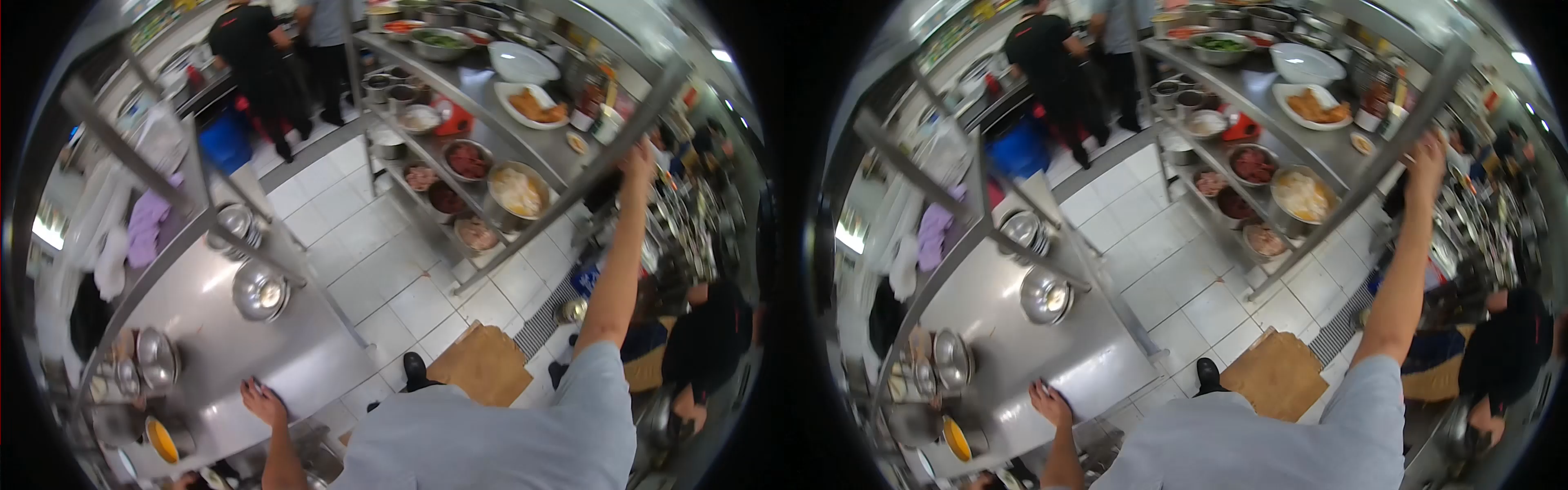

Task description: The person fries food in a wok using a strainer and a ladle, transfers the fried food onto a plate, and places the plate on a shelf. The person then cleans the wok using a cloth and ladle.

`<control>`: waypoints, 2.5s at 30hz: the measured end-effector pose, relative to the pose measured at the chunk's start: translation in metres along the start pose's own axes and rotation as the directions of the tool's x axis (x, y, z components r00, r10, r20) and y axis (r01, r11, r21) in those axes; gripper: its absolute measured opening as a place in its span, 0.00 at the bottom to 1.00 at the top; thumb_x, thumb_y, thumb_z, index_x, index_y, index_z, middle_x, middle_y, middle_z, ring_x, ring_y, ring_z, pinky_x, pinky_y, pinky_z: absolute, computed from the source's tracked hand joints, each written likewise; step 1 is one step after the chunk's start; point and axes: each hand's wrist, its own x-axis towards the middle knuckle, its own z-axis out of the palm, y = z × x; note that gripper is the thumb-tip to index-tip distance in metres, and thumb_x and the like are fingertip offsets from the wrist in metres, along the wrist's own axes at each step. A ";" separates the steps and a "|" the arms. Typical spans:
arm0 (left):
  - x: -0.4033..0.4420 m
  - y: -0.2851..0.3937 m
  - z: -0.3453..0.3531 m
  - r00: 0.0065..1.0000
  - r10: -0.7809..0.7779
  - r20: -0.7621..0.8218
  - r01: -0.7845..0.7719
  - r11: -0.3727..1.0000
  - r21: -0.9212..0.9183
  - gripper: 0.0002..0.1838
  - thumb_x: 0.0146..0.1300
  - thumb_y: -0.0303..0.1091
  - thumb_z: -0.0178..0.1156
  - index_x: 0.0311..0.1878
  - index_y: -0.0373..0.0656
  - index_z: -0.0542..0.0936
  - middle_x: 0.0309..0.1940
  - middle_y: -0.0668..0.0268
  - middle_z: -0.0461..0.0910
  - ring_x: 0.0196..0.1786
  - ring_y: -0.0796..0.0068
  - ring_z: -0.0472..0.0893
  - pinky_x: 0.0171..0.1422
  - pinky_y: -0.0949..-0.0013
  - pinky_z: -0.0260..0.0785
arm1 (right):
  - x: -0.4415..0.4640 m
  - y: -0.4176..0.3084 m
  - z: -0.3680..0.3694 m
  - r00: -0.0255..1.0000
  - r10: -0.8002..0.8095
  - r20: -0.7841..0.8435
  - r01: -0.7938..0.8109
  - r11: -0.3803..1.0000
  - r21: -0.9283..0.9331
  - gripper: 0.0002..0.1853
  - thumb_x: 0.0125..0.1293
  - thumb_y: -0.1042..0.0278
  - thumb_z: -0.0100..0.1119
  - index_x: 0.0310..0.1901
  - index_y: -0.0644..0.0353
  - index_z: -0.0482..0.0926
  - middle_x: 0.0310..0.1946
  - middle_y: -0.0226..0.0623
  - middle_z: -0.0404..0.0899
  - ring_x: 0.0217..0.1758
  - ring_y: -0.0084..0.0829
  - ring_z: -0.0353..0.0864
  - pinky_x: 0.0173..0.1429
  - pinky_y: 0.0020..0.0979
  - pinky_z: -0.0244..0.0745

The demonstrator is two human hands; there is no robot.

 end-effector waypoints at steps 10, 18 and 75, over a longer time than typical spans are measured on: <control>0.003 0.000 -0.010 0.998 -0.034 -0.054 0.030 0.998 -0.063 0.23 0.60 0.29 0.59 0.60 0.49 0.75 0.66 0.50 0.67 0.64 0.44 0.66 0.71 0.47 0.57 | -0.253 -0.091 0.115 0.946 -0.259 0.194 0.234 0.962 0.141 0.15 0.71 0.80 0.50 0.58 0.63 0.68 0.43 0.35 0.73 0.34 0.22 0.74 0.39 0.23 0.75; -0.008 -0.025 -0.011 0.977 0.042 0.208 -0.011 0.989 -0.150 0.25 0.54 0.36 0.64 0.58 0.47 0.80 0.62 0.41 0.72 0.66 0.40 0.69 0.70 0.48 0.63 | -0.567 -0.105 0.145 -0.704 -0.002 0.710 0.270 0.924 0.270 0.24 0.65 0.65 0.60 0.63 0.54 0.74 0.58 0.47 0.77 0.60 0.48 0.76 0.64 0.43 0.72; -0.646 0.354 -0.423 -0.772 -0.120 -0.624 0.564 -0.583 -0.585 0.13 0.61 0.31 0.64 0.24 0.37 0.72 0.24 0.56 0.74 0.33 0.52 0.76 0.39 0.55 0.69 | -0.958 -0.408 -0.515 0.141 0.069 -0.988 -0.967 0.225 -0.123 0.20 0.66 0.68 0.57 0.60 0.57 0.76 0.37 0.50 0.83 0.40 0.52 0.82 0.46 0.45 0.75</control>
